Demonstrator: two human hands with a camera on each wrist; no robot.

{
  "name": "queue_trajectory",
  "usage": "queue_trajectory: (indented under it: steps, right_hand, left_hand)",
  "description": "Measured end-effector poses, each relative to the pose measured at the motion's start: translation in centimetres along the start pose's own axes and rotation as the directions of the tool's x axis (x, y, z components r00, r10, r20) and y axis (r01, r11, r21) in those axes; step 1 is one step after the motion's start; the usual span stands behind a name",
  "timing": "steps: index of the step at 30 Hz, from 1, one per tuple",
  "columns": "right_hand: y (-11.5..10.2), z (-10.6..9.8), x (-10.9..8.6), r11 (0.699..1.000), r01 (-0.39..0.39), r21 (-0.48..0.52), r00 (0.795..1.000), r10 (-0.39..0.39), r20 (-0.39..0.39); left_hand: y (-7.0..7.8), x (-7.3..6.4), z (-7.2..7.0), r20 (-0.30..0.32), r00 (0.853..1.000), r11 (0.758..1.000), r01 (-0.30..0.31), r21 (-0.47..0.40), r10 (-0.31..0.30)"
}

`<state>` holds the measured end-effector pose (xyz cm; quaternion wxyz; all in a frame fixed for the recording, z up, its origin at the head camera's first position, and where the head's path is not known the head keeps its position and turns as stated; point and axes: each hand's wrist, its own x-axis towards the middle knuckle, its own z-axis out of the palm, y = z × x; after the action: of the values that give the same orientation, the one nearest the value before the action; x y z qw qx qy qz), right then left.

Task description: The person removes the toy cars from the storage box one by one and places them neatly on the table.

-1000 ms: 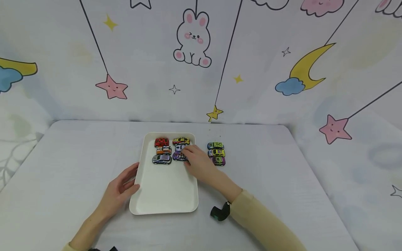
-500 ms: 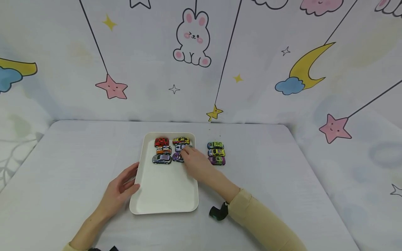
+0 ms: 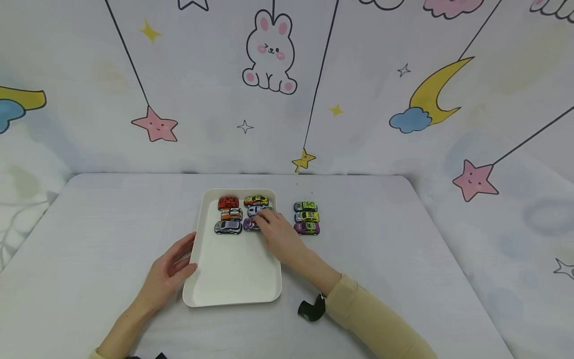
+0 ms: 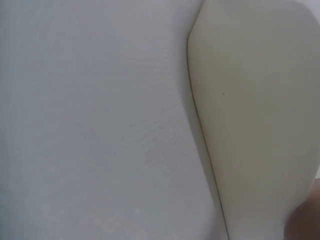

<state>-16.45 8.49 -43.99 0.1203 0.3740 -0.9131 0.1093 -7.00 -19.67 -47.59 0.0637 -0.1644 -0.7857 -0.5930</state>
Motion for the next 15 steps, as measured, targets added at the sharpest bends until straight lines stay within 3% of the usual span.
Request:
queue_trajectory:
  steps: [7,15]
  right_hand:
    - [0.4,0.1,-0.6,0.997,0.026,0.072,0.994,-0.018,-0.109]
    - [1.5,0.7,-1.8,0.984,0.072,0.165,0.960,-0.023,-0.279]
  left_hand:
    - [-0.1,0.0,0.0,-0.001,1.000,1.000,0.005,-0.002,-0.005]
    - [-0.3,-0.1,-0.1,-0.001,1.000,1.000,0.023,-0.002,-0.023]
